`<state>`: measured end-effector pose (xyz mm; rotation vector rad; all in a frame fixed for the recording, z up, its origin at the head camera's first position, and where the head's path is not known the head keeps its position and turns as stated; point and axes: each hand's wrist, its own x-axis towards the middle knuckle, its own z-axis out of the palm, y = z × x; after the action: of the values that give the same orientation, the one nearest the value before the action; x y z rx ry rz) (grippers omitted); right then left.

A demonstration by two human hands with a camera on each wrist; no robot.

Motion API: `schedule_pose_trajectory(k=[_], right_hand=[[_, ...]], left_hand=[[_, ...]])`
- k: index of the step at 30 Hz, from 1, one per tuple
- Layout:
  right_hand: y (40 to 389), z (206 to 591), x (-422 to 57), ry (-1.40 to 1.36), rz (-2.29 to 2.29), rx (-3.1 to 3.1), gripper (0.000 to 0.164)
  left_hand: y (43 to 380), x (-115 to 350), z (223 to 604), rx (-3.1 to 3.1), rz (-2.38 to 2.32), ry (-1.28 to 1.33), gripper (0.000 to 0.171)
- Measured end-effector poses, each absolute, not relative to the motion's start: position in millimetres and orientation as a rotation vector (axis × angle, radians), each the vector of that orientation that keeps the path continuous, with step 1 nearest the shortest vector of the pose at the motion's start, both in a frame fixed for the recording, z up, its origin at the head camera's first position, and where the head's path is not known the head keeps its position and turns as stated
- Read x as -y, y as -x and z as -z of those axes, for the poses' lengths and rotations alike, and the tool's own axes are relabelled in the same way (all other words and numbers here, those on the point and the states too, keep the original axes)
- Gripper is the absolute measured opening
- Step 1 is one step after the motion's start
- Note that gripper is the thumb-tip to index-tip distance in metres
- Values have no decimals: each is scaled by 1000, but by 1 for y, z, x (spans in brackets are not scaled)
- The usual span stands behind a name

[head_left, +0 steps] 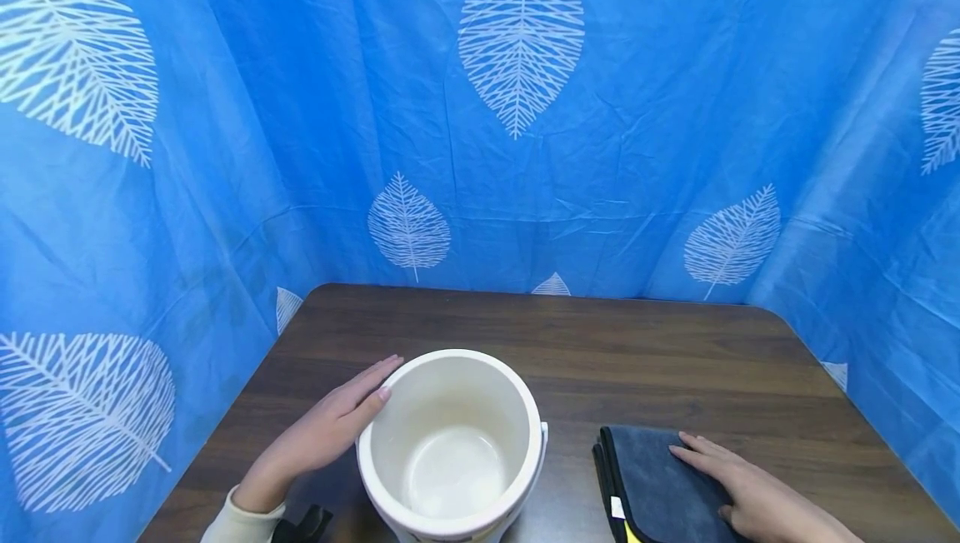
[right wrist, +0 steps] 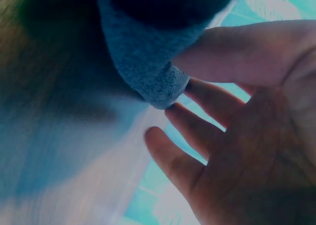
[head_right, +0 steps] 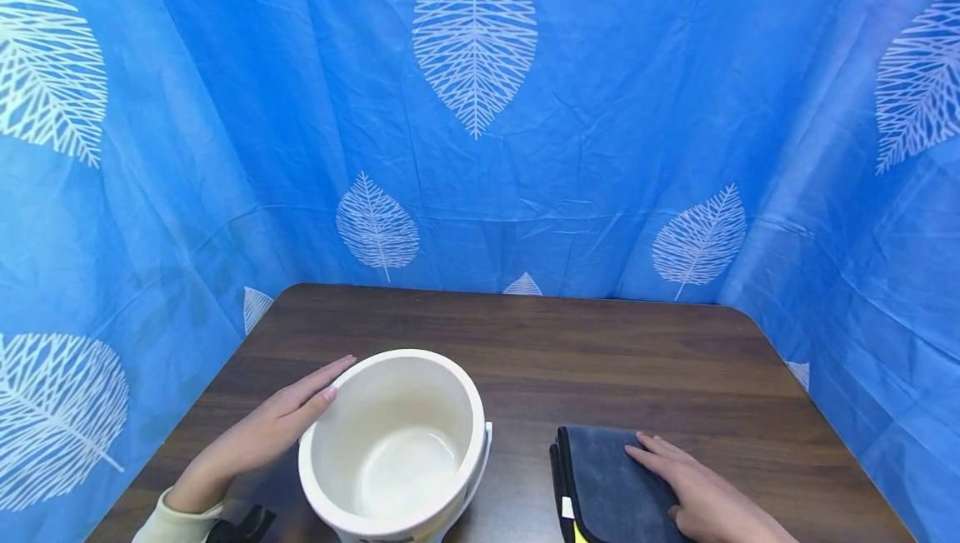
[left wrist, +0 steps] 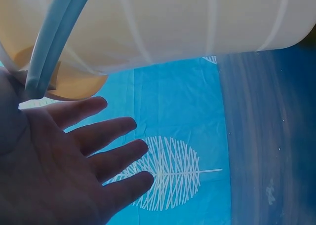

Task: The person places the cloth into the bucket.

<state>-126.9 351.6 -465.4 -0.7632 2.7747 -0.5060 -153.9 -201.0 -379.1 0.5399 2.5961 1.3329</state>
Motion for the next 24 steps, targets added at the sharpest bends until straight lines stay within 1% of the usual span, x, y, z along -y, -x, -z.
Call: schedule_pose_trajectory(k=[3,9,15,24], right_hand=[[127,465,-351,741,498,-2767,82],[127,461,-347,697,480,-2759,73],[128,458,-345,676,448,-2770,68],[129,456,-344,607,519,-2773,50]], left_hand=[[155,202,381,-2564,-1371,-567,58],[155,203,385,-2505,-1432,-618,55],[153,203,388,-2448,-1483,-625,54],[154,203,389,-2427,-1497,-651,53]])
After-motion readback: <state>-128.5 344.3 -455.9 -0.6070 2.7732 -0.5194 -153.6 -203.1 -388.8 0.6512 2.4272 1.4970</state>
